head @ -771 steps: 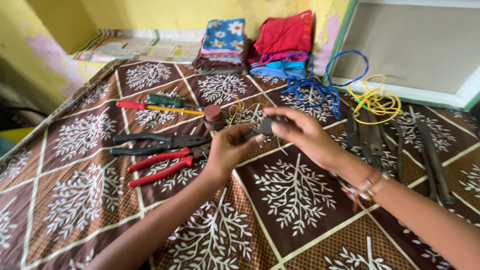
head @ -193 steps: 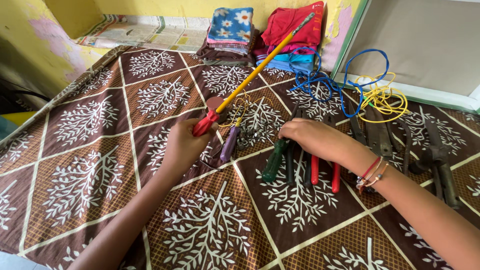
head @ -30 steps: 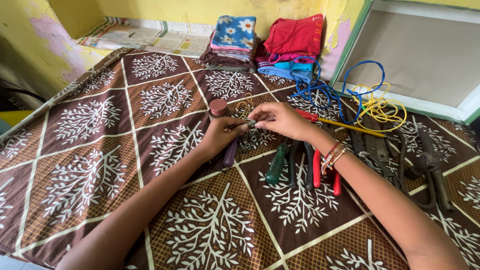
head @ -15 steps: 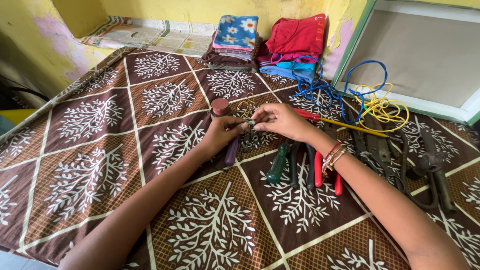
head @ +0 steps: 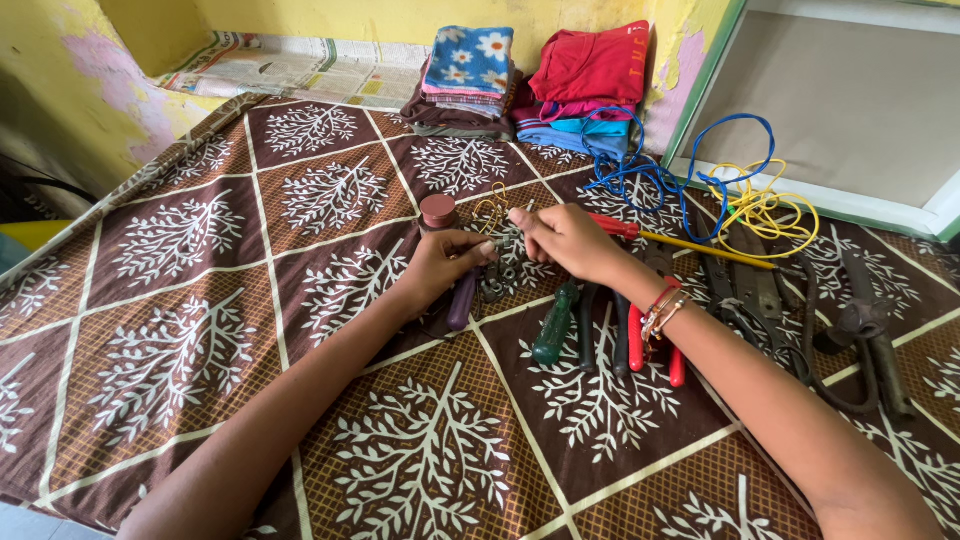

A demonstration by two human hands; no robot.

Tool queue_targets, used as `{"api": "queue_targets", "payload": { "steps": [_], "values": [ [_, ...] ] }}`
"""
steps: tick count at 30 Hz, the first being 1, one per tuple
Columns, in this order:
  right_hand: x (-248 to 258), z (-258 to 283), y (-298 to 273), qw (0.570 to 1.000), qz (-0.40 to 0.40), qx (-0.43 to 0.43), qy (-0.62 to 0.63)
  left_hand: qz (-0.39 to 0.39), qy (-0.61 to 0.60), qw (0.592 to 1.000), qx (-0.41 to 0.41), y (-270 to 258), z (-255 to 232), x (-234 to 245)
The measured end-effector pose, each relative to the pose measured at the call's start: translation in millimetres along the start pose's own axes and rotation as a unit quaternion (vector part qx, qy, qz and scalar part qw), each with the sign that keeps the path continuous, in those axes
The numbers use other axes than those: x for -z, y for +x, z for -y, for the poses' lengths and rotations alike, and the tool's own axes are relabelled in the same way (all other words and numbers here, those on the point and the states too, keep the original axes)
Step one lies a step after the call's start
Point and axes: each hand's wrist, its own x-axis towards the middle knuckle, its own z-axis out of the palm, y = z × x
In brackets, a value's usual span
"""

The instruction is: The person organizes various tools and hardware on a patterned mat. They pick up and place down pliers, screwdrivers, and shears, and handle small metal components and wires.

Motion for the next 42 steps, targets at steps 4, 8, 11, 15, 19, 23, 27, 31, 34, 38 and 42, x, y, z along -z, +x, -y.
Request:
{"api": "queue_targets", "payload": {
  "steps": [4, 8, 11, 15, 19, 23, 27, 31, 34, 38, 42],
  "values": [
    [12.4, 17.7, -4.7, 0.979, -0.002, 0.187, 0.083, 0.002, -0.002, 1.0, 0.013, 0.5, -1.9, 0.1],
    [7.3, 24.0, -7.6, 0.972, 0.023, 0.193, 0.131, 0.004, -0.009, 1.0, 0.002, 0.2, -1.2, 0.0],
    [6.0, 25.4, -8.5, 0.973, -0.006, 0.213, 0.086, 0.006, -0.02, 1.0, 0.009, -0.7, -0.4, -0.1],
    [8.1, 27.3, -9.7, 0.964, -0.035, 0.261, 0.017, 0.015, -0.021, 1.0, -0.002, 0.4, 2.2, 1.7],
    [4.3, 26.5, -9.2, 0.973, -0.011, 0.217, 0.076, 0.016, -0.037, 0.999, -0.009, 1.2, 3.9, 1.5],
    [0.3, 25.4, -9.6, 0.997, 0.013, 0.072, 0.021, 0.022, -0.027, 0.999, -0.013, 1.4, 2.9, 1.2],
    [3.2, 21.3, -6.6, 0.998, 0.05, 0.024, 0.043, 0.014, -0.018, 1.0, -0.014, 0.8, 1.7, 0.5],
    [6.7, 14.5, -2.4, 0.959, 0.048, 0.243, 0.138, 0.015, -0.007, 1.0, -0.003, 0.6, -0.9, 0.7],
    [3.1, 3.8, 1.6, 0.967, 0.05, 0.223, 0.117, 0.016, -0.017, 1.0, -0.001, -0.8, -2.2, 1.3],
    [-3.3, -14.9, 10.3, 0.978, 0.072, 0.117, 0.157, 0.012, -0.016, 1.0, 0.011, -1.1, -2.6, 1.6],
    [-2.0, -16.9, 8.6, 0.996, 0.068, -0.019, 0.051, 0.019, -0.028, 0.999, -0.005, -1.2, -0.2, 0.8]
  ]
}}
